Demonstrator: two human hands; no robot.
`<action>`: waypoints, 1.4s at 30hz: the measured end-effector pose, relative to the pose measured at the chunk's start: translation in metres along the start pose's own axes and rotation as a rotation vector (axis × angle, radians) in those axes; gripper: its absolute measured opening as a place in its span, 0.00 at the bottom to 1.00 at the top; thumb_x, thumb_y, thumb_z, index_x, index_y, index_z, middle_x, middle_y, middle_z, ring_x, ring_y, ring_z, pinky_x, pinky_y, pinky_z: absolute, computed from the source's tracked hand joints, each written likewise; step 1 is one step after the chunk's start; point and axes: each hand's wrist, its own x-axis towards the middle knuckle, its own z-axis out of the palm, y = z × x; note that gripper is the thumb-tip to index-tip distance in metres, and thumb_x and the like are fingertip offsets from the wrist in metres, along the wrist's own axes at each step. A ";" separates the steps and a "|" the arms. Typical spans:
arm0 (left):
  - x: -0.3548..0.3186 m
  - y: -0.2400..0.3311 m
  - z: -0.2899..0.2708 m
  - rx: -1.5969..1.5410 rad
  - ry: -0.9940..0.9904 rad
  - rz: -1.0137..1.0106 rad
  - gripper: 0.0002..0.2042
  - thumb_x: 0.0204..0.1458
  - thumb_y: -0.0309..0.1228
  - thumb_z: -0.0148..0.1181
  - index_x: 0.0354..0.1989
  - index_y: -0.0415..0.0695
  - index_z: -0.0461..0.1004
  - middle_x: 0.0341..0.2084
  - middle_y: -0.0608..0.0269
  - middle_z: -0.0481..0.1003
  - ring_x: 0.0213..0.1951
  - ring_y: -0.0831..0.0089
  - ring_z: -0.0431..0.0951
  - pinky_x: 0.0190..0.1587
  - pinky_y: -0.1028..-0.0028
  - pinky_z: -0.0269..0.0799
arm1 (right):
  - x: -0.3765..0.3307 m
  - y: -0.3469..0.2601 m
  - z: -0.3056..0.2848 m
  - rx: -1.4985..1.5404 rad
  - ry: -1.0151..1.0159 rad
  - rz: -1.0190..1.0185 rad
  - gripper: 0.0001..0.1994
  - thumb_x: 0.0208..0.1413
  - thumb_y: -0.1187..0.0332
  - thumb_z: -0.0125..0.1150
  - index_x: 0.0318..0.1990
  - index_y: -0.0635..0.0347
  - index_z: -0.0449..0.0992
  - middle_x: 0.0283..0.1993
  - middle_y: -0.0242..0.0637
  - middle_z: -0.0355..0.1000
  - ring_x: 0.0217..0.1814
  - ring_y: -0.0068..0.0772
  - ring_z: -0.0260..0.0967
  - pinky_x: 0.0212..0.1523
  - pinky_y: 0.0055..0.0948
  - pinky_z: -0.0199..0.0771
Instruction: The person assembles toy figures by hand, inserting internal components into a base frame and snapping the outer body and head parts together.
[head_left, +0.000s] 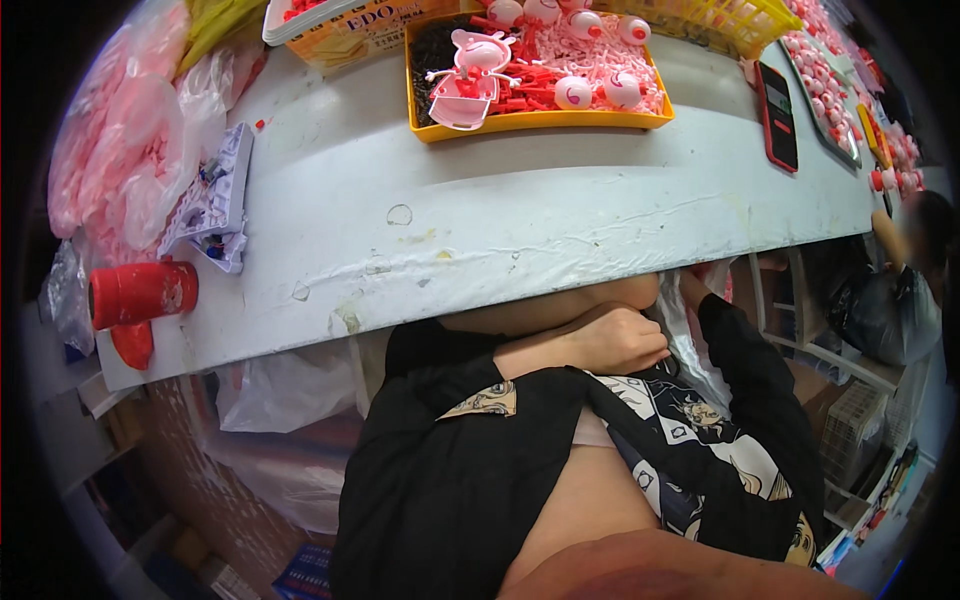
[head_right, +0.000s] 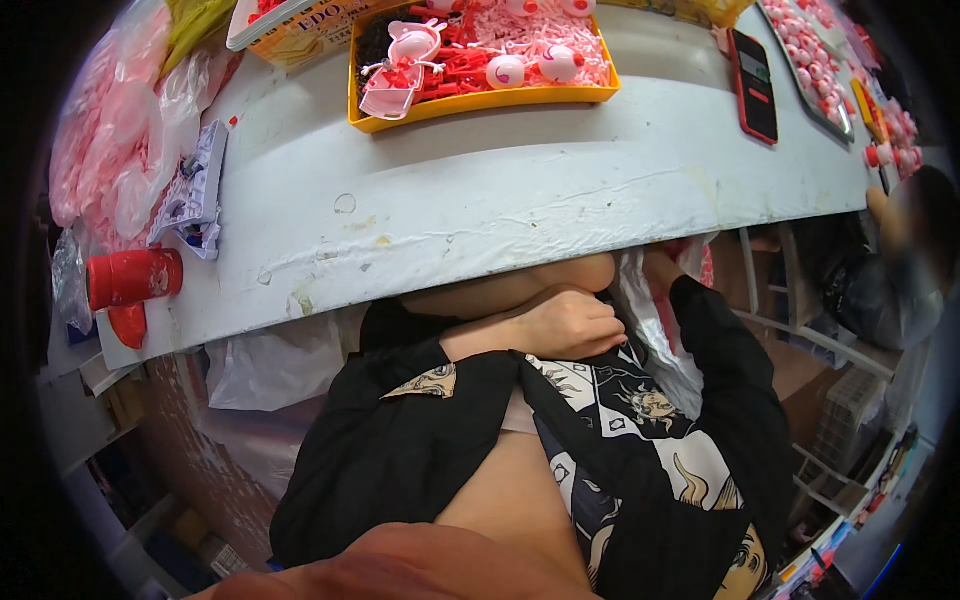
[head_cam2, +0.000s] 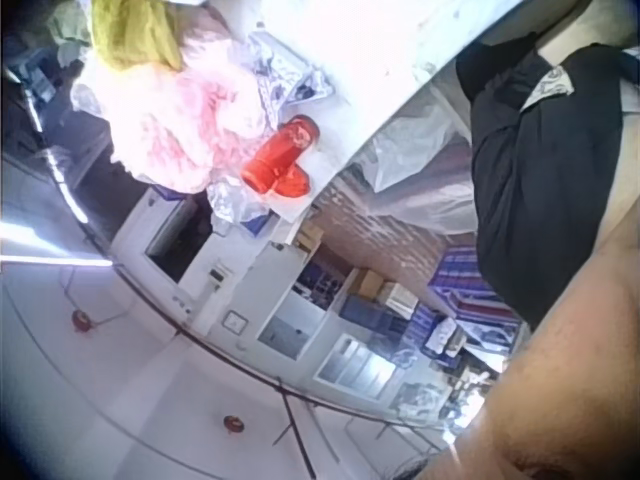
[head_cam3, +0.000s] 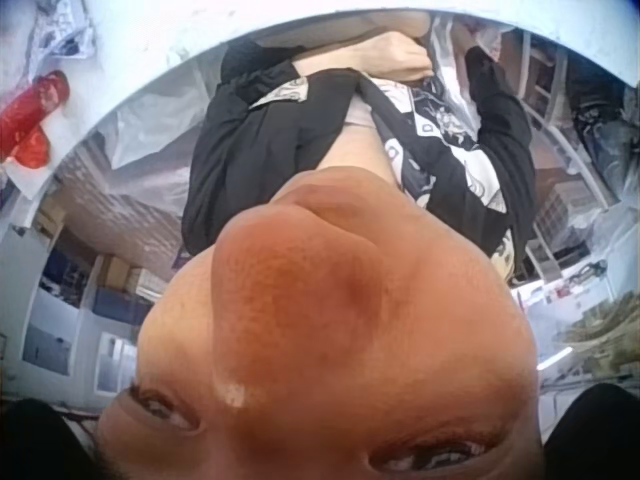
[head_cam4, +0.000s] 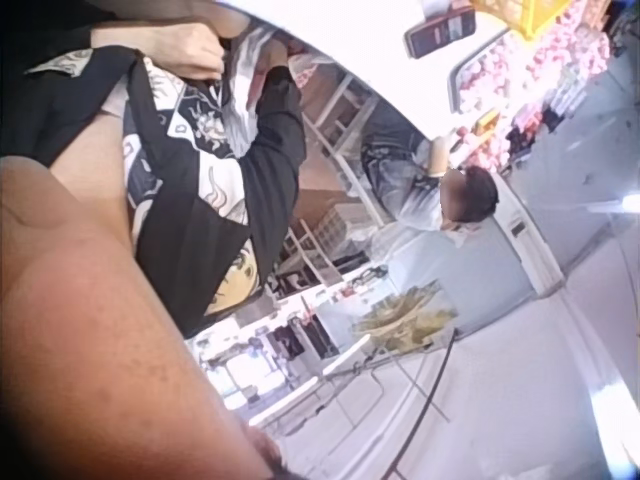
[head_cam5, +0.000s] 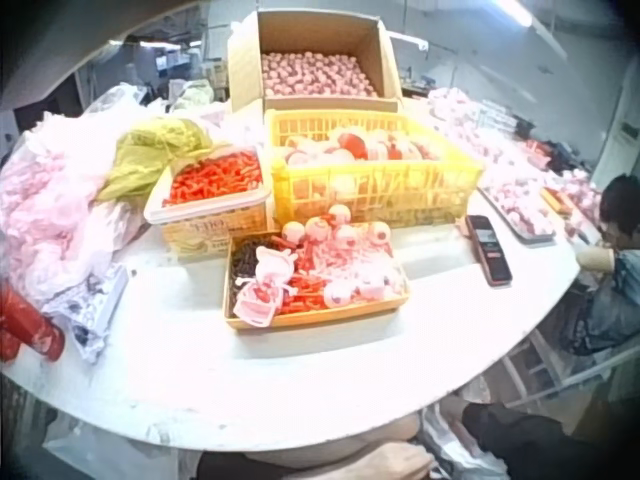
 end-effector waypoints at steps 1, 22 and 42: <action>0.000 0.000 0.000 0.002 -0.007 0.002 0.07 0.46 0.27 0.63 0.24 0.42 0.71 0.16 0.60 0.67 0.20 0.61 0.70 0.23 0.65 0.68 | 0.000 0.003 -0.001 0.010 0.011 0.015 0.24 0.48 0.71 0.54 0.54 0.69 0.66 0.54 0.56 0.66 0.53 0.61 0.65 0.54 0.42 0.66; -0.003 -0.003 0.003 0.008 0.051 0.037 0.07 0.47 0.27 0.62 0.23 0.41 0.69 0.16 0.59 0.66 0.19 0.60 0.70 0.23 0.64 0.68 | -0.005 0.006 0.026 0.229 0.242 0.308 0.23 0.46 0.77 0.52 0.54 0.68 0.66 0.56 0.57 0.64 0.56 0.62 0.62 0.56 0.40 0.65; -0.008 -0.004 -0.001 0.044 0.137 0.102 0.05 0.45 0.25 0.64 0.29 0.40 0.74 0.18 0.61 0.68 0.19 0.64 0.70 0.23 0.68 0.67 | -0.134 -0.155 -0.117 0.771 0.641 0.169 0.37 0.36 0.87 0.60 0.61 0.63 0.61 0.55 0.40 0.68 0.57 0.35 0.67 0.57 0.29 0.67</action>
